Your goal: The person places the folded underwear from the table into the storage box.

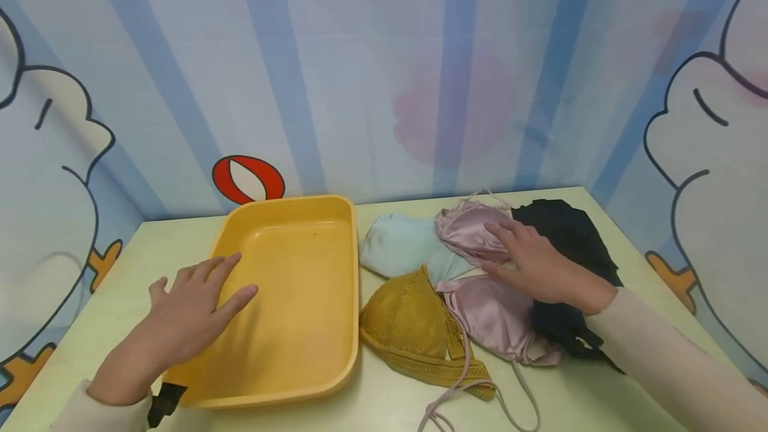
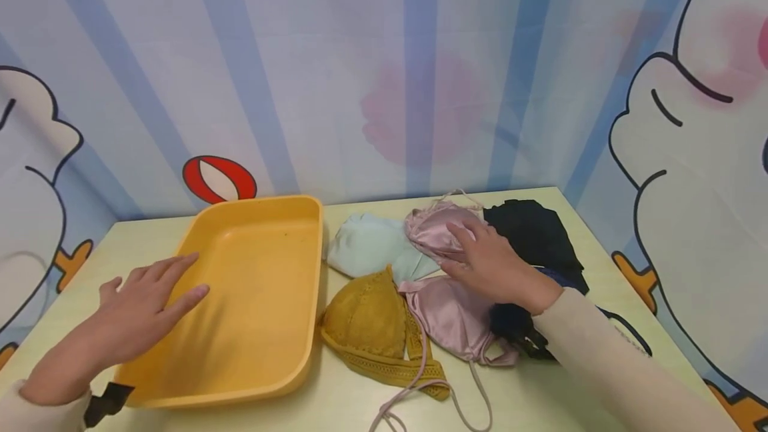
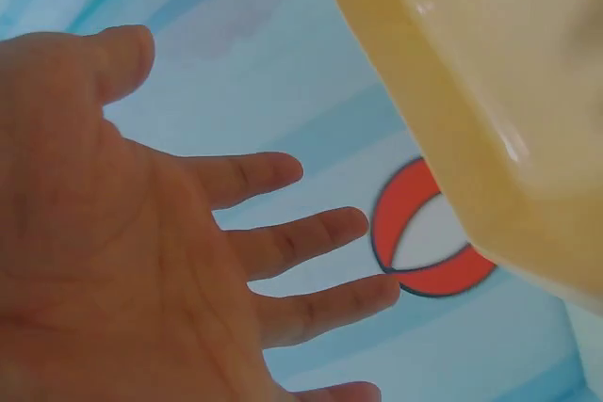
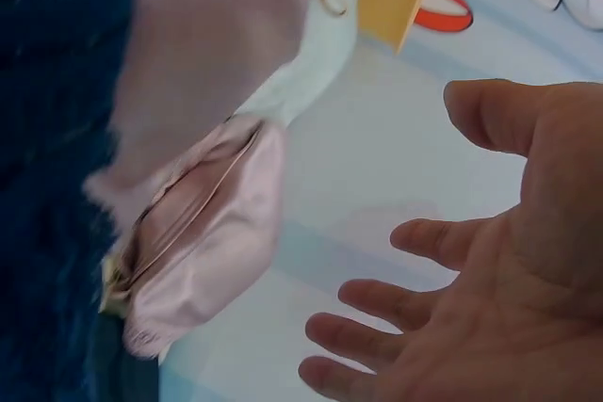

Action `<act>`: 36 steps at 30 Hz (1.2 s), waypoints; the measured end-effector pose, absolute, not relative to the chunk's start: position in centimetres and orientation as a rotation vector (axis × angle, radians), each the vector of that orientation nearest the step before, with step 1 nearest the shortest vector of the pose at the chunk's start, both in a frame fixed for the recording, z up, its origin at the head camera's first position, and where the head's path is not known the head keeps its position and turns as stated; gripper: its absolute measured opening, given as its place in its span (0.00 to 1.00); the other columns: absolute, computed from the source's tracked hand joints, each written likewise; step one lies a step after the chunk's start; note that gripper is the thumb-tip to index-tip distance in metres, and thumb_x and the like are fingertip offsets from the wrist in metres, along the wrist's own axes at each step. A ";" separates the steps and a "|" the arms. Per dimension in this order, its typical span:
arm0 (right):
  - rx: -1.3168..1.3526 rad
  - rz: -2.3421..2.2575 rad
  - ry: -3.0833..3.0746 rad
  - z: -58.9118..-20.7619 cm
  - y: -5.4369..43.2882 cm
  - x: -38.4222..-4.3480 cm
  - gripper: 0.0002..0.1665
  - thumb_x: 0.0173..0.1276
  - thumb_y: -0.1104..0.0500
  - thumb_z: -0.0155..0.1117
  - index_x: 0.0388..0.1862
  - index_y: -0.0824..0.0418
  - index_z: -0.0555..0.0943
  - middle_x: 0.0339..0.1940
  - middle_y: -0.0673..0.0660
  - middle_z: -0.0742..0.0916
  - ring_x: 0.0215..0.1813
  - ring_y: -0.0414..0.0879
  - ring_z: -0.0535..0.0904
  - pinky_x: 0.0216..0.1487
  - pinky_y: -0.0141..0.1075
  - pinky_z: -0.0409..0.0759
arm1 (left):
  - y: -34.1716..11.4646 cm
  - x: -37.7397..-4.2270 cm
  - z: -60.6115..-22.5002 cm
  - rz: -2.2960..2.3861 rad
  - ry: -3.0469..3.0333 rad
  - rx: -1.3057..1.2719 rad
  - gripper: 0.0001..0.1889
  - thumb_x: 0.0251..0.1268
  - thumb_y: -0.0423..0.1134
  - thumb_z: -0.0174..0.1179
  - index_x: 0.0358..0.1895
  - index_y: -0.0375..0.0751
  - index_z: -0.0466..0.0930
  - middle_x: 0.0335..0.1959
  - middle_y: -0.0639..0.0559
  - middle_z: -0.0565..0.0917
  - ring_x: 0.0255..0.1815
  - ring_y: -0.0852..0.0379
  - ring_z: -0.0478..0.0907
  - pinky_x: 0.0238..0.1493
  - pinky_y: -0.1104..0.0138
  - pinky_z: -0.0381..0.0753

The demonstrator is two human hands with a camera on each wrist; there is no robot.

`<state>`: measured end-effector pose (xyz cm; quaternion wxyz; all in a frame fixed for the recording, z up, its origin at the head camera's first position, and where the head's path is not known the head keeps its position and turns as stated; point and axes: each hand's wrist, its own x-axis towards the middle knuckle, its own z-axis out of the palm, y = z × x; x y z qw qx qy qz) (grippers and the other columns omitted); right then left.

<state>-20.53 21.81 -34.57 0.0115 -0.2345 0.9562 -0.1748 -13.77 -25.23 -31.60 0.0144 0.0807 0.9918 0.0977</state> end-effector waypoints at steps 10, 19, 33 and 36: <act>-0.624 -0.664 2.949 -35.1 25.2 -22.7 0.37 0.72 0.49 0.54 0.70 0.71 0.60 0.63 0.76 0.65 0.64 0.73 0.57 0.56 0.64 0.62 | -28.8 -15.3 -33.2 0.356 3.000 0.228 0.43 0.67 0.67 0.42 0.67 0.29 0.60 0.56 0.27 0.68 0.50 0.31 0.66 0.42 0.37 0.65; -0.365 -0.711 3.022 -36.5 29.0 -25.1 0.34 0.71 0.58 0.54 0.67 0.78 0.59 0.61 0.78 0.68 0.60 0.71 0.65 0.54 0.61 0.66 | -32.3 -16.4 -33.7 0.521 2.833 0.214 0.42 0.69 0.60 0.47 0.66 0.22 0.55 0.52 0.26 0.68 0.50 0.33 0.70 0.45 0.44 0.72; -0.288 -0.554 2.872 -35.5 33.8 -26.1 0.32 0.72 0.57 0.52 0.62 0.81 0.61 0.58 0.82 0.68 0.58 0.74 0.64 0.53 0.62 0.66 | -35.4 -17.4 -34.5 0.587 2.716 0.250 0.32 0.74 0.46 0.48 0.67 0.22 0.52 0.46 0.36 0.78 0.42 0.44 0.78 0.38 0.53 0.78; -0.334 -0.533 2.842 -35.3 34.6 -25.6 0.28 0.71 0.58 0.53 0.59 0.81 0.65 0.53 0.80 0.73 0.55 0.73 0.68 0.49 0.59 0.70 | -35.4 -17.5 -34.8 0.610 2.706 0.253 0.29 0.73 0.40 0.50 0.67 0.23 0.53 0.47 0.35 0.77 0.43 0.43 0.78 0.38 0.54 0.78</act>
